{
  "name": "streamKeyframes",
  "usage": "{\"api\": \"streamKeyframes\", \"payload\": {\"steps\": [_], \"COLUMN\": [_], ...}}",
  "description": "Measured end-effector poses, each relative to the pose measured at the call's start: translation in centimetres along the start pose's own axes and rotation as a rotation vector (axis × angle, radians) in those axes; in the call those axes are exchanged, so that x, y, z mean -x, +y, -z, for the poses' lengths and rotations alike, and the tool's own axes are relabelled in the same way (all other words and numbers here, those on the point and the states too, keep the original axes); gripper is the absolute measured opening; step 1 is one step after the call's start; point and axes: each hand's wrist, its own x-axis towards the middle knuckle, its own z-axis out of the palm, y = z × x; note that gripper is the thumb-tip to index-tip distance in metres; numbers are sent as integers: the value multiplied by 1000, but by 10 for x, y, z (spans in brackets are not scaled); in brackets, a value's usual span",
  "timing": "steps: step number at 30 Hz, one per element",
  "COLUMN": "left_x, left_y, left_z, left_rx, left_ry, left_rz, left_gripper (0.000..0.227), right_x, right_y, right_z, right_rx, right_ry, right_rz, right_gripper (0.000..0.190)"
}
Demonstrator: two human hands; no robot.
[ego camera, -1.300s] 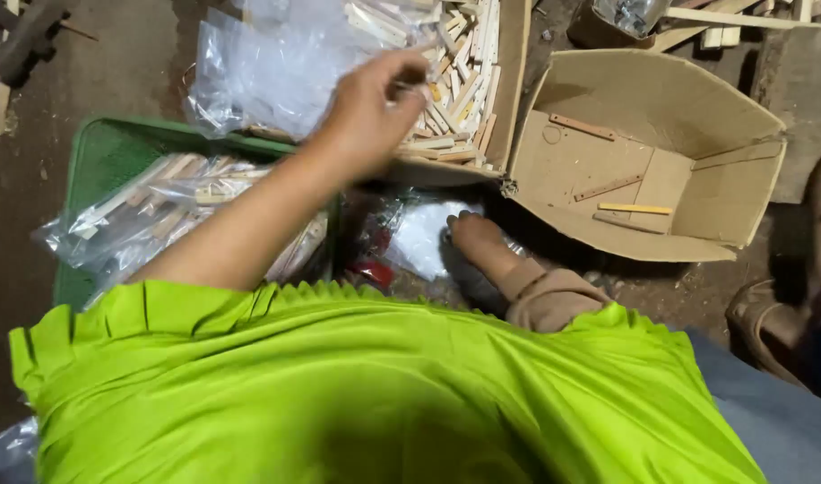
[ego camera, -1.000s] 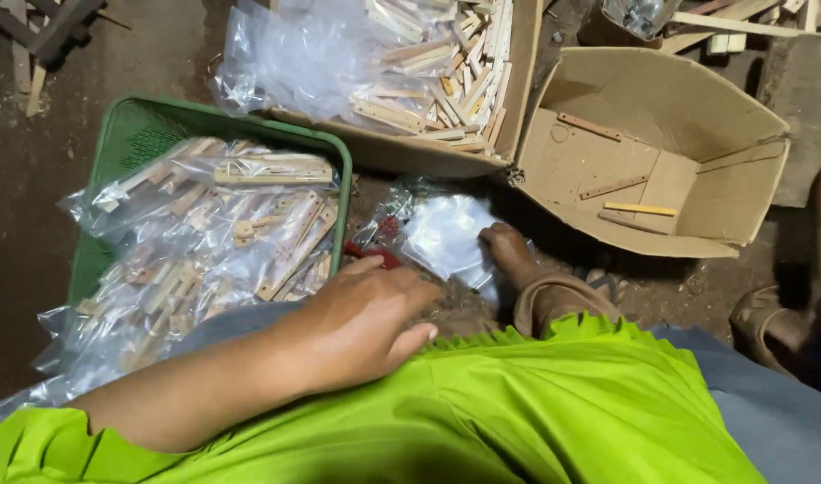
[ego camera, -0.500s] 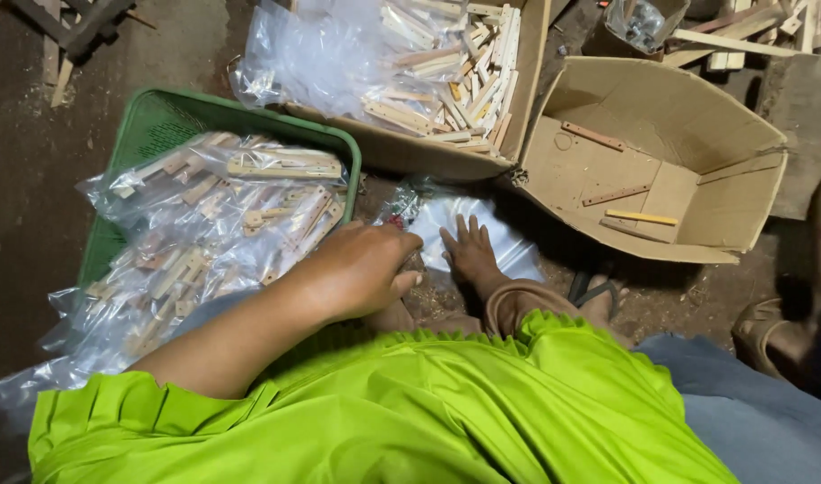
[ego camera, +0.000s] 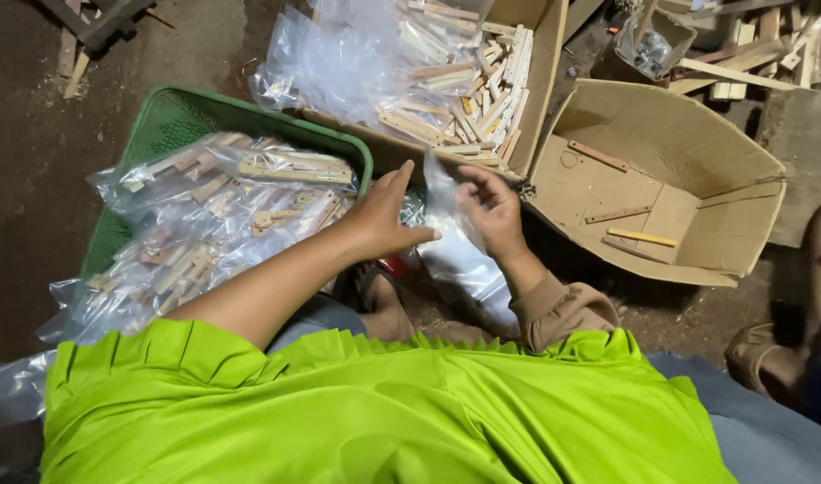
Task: Packing small wooden slats into individual plastic bags from a larger cardboard box.
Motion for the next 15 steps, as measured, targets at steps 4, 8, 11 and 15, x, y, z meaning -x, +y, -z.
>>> {"api": "streamKeyframes", "payload": {"steps": [4,8,11,15], "left_x": [-17,-4,-10,-18], "left_y": [-1,20,10,-3], "left_z": [-23,-15,-21,-27], "left_rx": [678,624,797,640], "left_ry": [127,162,58,288], "left_rz": [-45,-113,9,42], "left_gripper": [45,102,87,26], "right_x": [-2,3,4,6], "right_y": [-47,-76,-61,-41], "right_z": [1,-3,-4,1], "right_rx": [-68,189,197,221], "right_ry": [65,25,25,49], "right_rz": [40,-291,-289,-302], "right_gripper": [19,24,23,24]}}
